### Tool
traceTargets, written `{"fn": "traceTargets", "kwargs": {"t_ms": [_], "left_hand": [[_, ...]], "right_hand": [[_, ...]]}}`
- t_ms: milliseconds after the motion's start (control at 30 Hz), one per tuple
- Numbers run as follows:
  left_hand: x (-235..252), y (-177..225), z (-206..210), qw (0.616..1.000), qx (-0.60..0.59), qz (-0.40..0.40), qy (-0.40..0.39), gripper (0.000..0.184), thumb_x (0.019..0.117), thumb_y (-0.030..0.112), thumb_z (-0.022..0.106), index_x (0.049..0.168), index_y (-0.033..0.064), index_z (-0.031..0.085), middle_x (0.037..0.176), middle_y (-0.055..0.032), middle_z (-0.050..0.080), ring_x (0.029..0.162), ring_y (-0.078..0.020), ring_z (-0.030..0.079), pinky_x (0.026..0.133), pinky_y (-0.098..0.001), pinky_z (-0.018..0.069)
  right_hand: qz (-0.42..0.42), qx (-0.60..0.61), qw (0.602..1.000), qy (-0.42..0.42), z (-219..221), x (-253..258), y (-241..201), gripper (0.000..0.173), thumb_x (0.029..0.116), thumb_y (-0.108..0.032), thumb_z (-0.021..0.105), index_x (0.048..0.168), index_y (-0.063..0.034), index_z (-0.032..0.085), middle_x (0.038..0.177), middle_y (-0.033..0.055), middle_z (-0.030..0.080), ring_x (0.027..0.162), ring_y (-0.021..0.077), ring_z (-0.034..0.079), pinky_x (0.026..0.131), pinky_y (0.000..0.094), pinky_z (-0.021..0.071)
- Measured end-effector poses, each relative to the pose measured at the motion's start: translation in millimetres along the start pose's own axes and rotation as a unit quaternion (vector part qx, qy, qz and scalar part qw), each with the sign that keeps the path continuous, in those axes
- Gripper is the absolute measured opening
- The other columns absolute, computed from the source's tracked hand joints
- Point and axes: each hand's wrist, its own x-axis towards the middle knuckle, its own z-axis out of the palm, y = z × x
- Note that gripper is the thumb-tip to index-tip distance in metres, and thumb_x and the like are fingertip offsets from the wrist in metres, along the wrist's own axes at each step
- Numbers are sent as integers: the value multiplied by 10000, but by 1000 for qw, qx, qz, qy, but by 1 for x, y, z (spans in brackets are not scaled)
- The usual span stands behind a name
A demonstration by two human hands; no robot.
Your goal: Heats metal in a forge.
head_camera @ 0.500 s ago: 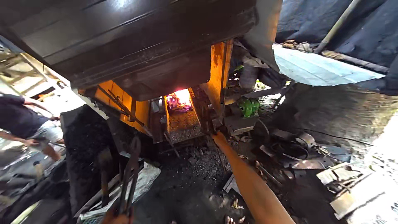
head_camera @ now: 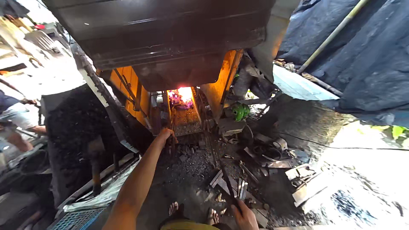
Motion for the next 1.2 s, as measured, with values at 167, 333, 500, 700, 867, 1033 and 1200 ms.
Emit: {"fn": "traceTargets", "kwargs": {"t_ms": [167,333,500,700,867,1033,1200], "left_hand": [[30,18,-6,998,53,-13,15,191,940,109,589,1113,26,584,813,-118,614,622,-222,620,558,-383,559],[48,26,-9,983,181,15,36,221,942,152,631,1136,45,630,920,-99,622,729,-193,596,647,-379,527],[50,30,-7,953,293,63,36,334,975,139,623,1274,-9,633,1265,-194,638,1131,-275,622,964,-473,502],[39,21,-40,993,89,78,24,133,995,163,535,922,69,594,667,-18,536,489,-107,482,458,-266,437],[48,20,-42,998,4,59,-10,126,975,85,498,870,57,564,614,-32,547,445,-102,491,411,-233,430],[51,22,-24,986,149,66,41,84,973,94,548,988,35,605,713,-43,555,530,-121,504,486,-275,448],[56,18,14,973,221,58,41,395,1001,119,587,1357,-8,473,1003,-143,651,754,-196,660,685,-371,578]], "right_hand": [[-5,-6,999,45,18,-26,-7,353,1013,-198,573,1242,52,670,1003,246,730,932,394,718,878,595,547],[-15,-31,997,71,26,-14,-46,526,1020,-187,565,1535,-110,491,1038,221,738,920,392,721,877,615,550],[-7,-86,996,35,30,41,-94,563,1074,-210,470,1622,-269,354,1201,181,721,1089,377,697,975,582,524],[2,-86,996,-22,44,57,-107,568,1079,-201,414,1634,-281,320,1166,185,720,1068,379,697,949,585,532],[10,-103,994,-18,48,41,-101,565,1084,-217,393,1634,-321,312,1169,175,702,1043,370,695,896,557,555],[10,-104,994,-32,44,40,-93,568,1086,-215,376,1637,-327,296,1157,174,696,997,372,700,859,556,561],[6,-63,998,0,37,17,-73,555,1076,-207,403,1619,-309,355,1153,170,712,987,360,710,866,555,565]]}}
